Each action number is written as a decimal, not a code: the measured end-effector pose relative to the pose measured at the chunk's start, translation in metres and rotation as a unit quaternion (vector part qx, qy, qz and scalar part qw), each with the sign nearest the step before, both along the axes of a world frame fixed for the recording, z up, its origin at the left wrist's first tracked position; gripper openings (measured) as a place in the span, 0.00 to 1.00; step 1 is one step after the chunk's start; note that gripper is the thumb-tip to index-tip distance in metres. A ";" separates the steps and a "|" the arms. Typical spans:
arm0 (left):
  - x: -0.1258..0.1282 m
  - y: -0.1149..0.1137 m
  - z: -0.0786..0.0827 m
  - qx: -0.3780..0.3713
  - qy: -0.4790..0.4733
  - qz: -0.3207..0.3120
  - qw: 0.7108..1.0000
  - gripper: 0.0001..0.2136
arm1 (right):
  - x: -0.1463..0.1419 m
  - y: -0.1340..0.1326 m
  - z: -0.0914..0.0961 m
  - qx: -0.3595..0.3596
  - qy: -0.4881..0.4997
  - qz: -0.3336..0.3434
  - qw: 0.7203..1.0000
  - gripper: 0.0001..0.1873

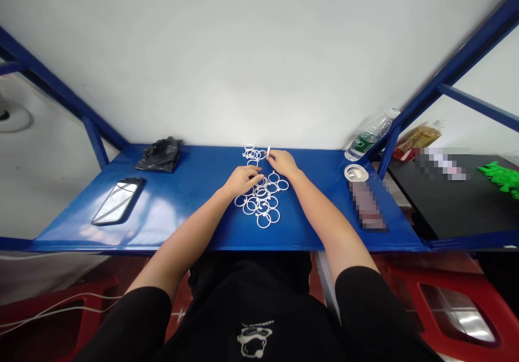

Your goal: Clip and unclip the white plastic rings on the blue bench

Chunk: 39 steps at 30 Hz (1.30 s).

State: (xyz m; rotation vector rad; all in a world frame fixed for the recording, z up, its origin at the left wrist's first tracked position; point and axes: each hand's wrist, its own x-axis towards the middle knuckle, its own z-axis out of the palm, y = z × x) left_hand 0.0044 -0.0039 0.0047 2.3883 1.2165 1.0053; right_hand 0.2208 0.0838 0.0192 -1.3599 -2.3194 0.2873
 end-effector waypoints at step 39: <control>0.007 -0.012 0.018 0.151 0.016 0.067 0.986 0.08 | -0.002 -0.102 0.010 -0.013 0.276 0.045 0.960 0.18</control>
